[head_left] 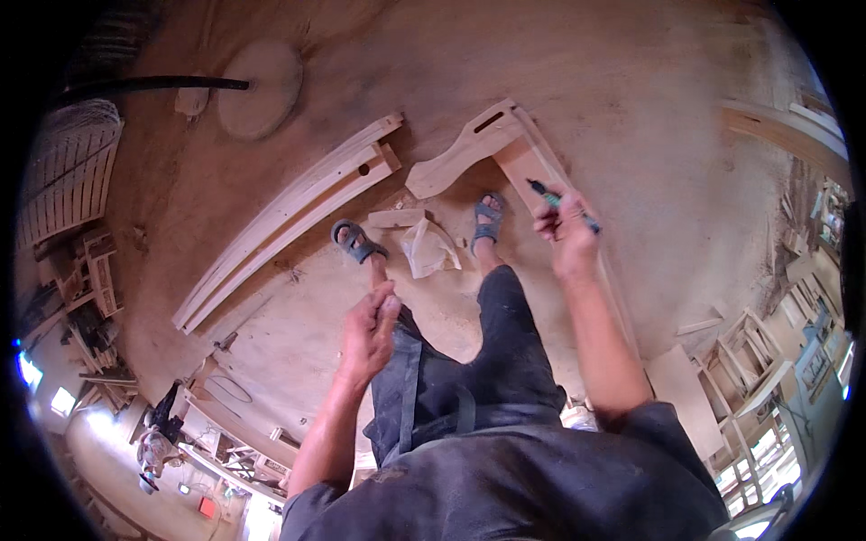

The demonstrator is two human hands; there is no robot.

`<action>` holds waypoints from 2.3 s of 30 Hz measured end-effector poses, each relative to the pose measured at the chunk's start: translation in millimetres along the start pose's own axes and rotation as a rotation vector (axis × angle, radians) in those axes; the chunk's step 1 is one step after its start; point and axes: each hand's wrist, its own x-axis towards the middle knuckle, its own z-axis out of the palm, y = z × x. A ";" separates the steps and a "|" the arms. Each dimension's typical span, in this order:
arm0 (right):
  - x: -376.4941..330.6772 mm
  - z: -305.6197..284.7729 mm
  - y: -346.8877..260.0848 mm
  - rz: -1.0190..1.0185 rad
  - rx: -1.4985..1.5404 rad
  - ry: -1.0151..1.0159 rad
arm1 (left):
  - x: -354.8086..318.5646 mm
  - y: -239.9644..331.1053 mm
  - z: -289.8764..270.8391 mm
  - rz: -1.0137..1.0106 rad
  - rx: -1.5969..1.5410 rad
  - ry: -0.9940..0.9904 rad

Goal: The person marks several wooden furniture components with a black marker in a workshop. They pick up a bucket, retrieve a marker, and write on various pieces of wood lying on the floor, including long curved rails and smaller carved parts. The person moves between different pieces to apply the markings.

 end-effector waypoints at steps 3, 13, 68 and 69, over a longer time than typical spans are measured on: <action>29.0 40.5 103.9 0.032 -0.093 -0.022 | 51.7 -58.3 9.7 -0.067 -0.047 -0.050; 199.7 153.5 412.2 0.010 -0.096 -0.047 | 172.1 -268.8 81.2 -0.189 -0.246 -0.040; 289.0 172.7 486.6 -0.306 -0.836 -0.180 | 253.2 -248.8 55.0 -0.387 -0.629 0.012; 287.2 168.8 489.9 -0.286 -0.836 -0.187 | 253.2 -249.7 54.5 -0.383 -0.637 0.020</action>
